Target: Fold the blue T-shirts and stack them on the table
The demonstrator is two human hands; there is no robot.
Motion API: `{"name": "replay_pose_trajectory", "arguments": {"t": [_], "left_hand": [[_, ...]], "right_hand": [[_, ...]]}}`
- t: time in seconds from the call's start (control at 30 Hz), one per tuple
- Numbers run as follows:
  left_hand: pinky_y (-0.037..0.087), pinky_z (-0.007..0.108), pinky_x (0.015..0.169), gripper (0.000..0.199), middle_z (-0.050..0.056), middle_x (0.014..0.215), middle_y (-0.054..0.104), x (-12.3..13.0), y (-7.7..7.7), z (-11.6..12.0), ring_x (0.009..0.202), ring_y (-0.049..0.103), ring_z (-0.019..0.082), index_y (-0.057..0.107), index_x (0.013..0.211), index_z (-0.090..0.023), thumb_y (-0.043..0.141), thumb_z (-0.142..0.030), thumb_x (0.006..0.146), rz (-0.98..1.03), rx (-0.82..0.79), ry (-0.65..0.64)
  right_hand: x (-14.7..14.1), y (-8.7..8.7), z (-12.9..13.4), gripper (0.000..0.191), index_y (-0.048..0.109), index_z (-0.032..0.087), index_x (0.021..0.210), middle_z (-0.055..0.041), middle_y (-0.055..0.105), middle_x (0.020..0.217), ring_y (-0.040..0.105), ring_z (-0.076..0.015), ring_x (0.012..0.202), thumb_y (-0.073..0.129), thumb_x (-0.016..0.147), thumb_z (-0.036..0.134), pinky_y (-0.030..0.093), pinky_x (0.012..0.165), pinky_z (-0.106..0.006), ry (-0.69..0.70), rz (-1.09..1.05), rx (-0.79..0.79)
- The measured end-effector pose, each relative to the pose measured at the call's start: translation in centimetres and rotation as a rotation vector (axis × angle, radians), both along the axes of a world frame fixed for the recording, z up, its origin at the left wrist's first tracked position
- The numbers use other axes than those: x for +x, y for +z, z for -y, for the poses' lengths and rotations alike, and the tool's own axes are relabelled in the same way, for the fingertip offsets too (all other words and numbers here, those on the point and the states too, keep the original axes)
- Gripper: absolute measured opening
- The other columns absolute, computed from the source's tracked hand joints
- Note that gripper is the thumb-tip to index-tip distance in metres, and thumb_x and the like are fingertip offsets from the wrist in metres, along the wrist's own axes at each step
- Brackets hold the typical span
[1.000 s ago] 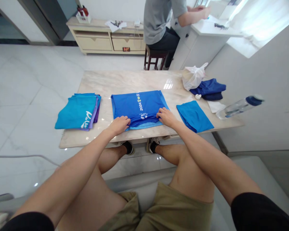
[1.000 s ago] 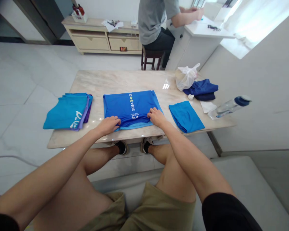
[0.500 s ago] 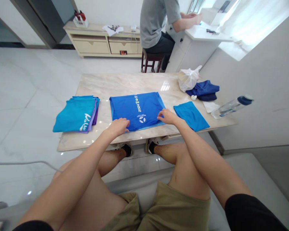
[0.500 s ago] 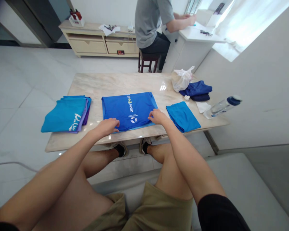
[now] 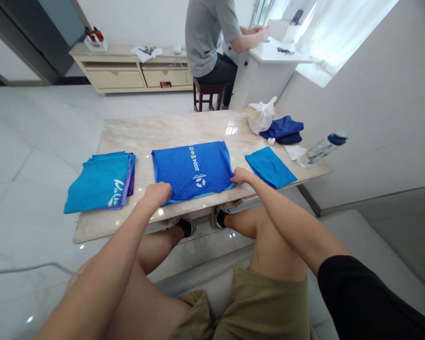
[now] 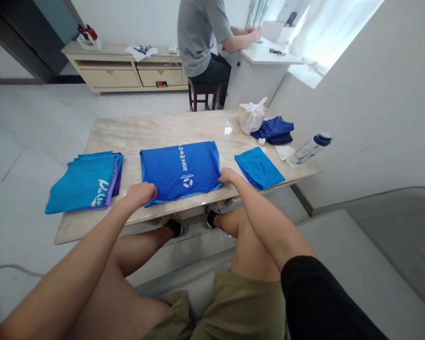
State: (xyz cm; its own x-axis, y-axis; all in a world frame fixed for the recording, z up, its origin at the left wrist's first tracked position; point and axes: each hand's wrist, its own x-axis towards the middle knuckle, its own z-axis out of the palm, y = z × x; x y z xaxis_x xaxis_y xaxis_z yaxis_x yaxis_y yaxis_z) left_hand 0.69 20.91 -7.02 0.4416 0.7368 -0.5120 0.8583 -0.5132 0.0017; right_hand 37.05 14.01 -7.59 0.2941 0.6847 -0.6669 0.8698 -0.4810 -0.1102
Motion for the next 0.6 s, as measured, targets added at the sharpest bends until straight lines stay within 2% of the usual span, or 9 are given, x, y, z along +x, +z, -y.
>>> {"name": "replay_pose_trajectory", "arguments": {"t": [0.1,0.17,0.2,0.27,0.37,0.47,0.53,0.6], "left_hand": [[0.058,0.036,0.088,0.026,0.016,0.119,0.083,-2.5,0.7,-1.7,0.111,0.079,0.036,0.084,0.105,-0.025,0.070,-0.022,0.083,-0.004,0.088,0.132],[0.057,0.034,0.087,0.029,0.012,0.122,0.083,-2.3,1.1,-1.5,0.114,0.078,0.034,0.082,0.114,-0.027,0.069,-0.026,0.088,0.053,0.092,0.128],[0.057,0.033,0.087,0.027,0.011,0.122,0.083,-1.4,1.3,-1.1,0.115,0.078,0.033,0.080,0.115,-0.028,0.069,-0.031,0.091,0.076,0.073,0.110],[0.057,0.034,0.088,0.026,0.010,0.122,0.083,1.7,1.6,0.6,0.117,0.077,0.033,0.078,0.114,-0.027,0.066,-0.043,0.098,0.108,0.041,0.054],[0.058,0.038,0.092,0.039,0.015,0.125,0.081,8.6,1.9,4.1,0.120,0.076,0.036,0.076,0.118,-0.024,0.060,-0.056,0.103,0.150,0.053,-0.071],[0.058,0.044,0.096,0.062,0.023,0.131,0.077,15.2,1.8,7.9,0.122,0.075,0.040,0.075,0.126,-0.018,0.058,-0.072,0.100,0.192,0.062,-0.172],[0.058,0.046,0.098,0.076,0.028,0.132,0.075,18.6,1.5,10.1,0.122,0.074,0.043,0.074,0.130,-0.014,0.056,-0.080,0.098,0.199,0.060,-0.166],[0.059,0.047,0.099,0.080,0.032,0.133,0.072,20.8,0.8,11.8,0.122,0.073,0.044,0.072,0.135,-0.009,0.062,-0.079,0.096,0.186,0.064,-0.146]], "right_hand": [[-0.5,0.9,0.2,0.037,0.082,0.013,0.111,-0.0085,0.085,0.096,0.082,-0.0203,0.091,0.092,0.088,0.040,0.062,0.089,-0.027,0.030,-0.161,-0.200],[-0.2,1.6,0.2,0.035,0.082,0.011,0.112,-0.0093,0.084,0.091,0.082,-0.0212,0.088,0.092,0.089,0.035,0.064,0.090,-0.032,0.020,-0.164,-0.268],[0.1,1.9,0.1,0.033,0.081,0.009,0.114,-0.0116,0.084,0.092,0.083,-0.0230,0.090,0.088,0.092,0.032,0.064,0.091,-0.035,0.007,-0.137,-0.258],[0.8,2.5,-0.1,0.030,0.080,0.005,0.119,-0.0174,0.084,0.097,0.083,-0.0280,0.098,0.080,0.098,0.026,0.064,0.096,-0.040,-0.031,-0.062,-0.153],[1.8,2.8,-0.2,0.037,0.077,0.006,0.132,-0.0257,0.082,0.118,0.078,-0.0364,0.122,0.075,0.099,0.024,0.059,0.107,-0.044,-0.094,0.024,0.042],[2.3,2.1,0.4,0.047,0.070,0.009,0.147,-0.0287,0.072,0.143,0.067,-0.0392,0.141,0.064,0.105,0.028,0.055,0.114,-0.045,-0.172,0.099,0.233],[2.6,1.4,1.1,0.046,0.069,0.008,0.147,-0.0284,0.069,0.148,0.065,-0.0384,0.144,0.052,0.109,0.026,0.054,0.115,-0.044,-0.298,0.101,0.379],[3.1,0.7,1.7,0.043,0.073,0.006,0.141,-0.0295,0.069,0.148,0.065,-0.0388,0.143,0.050,0.108,0.022,0.053,0.116,-0.045,-0.462,0.048,0.489]]}}
